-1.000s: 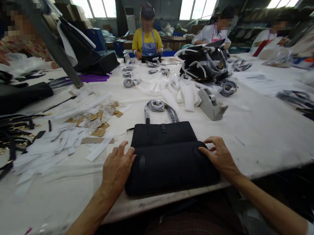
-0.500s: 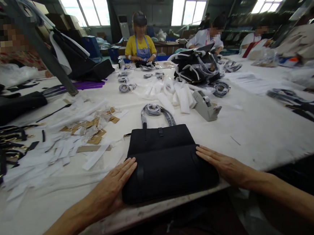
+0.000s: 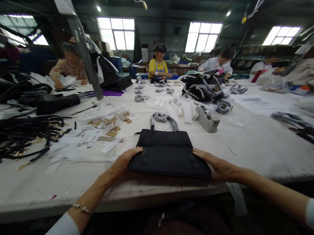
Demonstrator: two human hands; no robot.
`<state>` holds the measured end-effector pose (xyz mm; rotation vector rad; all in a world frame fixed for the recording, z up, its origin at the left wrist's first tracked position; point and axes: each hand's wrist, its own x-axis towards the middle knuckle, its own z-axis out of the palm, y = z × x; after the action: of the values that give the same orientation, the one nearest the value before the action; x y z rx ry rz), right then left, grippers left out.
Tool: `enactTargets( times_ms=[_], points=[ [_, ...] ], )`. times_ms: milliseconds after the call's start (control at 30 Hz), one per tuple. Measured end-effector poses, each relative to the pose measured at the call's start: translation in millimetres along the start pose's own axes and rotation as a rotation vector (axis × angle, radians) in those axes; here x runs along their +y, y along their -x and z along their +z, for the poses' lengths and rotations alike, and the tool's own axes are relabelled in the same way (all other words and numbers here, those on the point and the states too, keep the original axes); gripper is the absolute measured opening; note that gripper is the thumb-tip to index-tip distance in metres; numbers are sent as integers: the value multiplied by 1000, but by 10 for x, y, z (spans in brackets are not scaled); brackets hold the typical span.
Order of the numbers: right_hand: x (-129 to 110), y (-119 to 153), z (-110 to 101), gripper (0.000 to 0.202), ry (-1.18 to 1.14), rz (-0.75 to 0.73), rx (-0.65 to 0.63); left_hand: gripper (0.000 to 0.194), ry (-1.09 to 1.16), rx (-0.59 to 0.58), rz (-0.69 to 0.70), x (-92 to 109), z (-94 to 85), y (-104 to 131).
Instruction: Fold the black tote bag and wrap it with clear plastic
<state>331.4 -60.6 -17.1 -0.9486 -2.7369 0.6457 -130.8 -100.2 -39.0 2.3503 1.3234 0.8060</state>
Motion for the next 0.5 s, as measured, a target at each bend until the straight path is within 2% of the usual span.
enactTargets(
  times_ms=[67, 167, 267, 400, 500],
  points=[
    [-3, -20, 71, 77, -29, 17, 92, 42, 49, 40, -39, 47, -7, -51],
    [-53, -78, 137, 64, -127, 151, 257, 34, 109, 61, -169, 143, -56, -171],
    [-104, -164, 98, 51, -248, 274, 373, 29, 119, 87, -305, 205, -127, -320],
    [-50, -339, -100, 46, -401, 508, 448, 48, 110, 106, -444, 197, -225, -567],
    [73, -551, -275, 52, -512, 646, 405, 60, 121, 74, -511, 124, -279, -837]
  ],
)
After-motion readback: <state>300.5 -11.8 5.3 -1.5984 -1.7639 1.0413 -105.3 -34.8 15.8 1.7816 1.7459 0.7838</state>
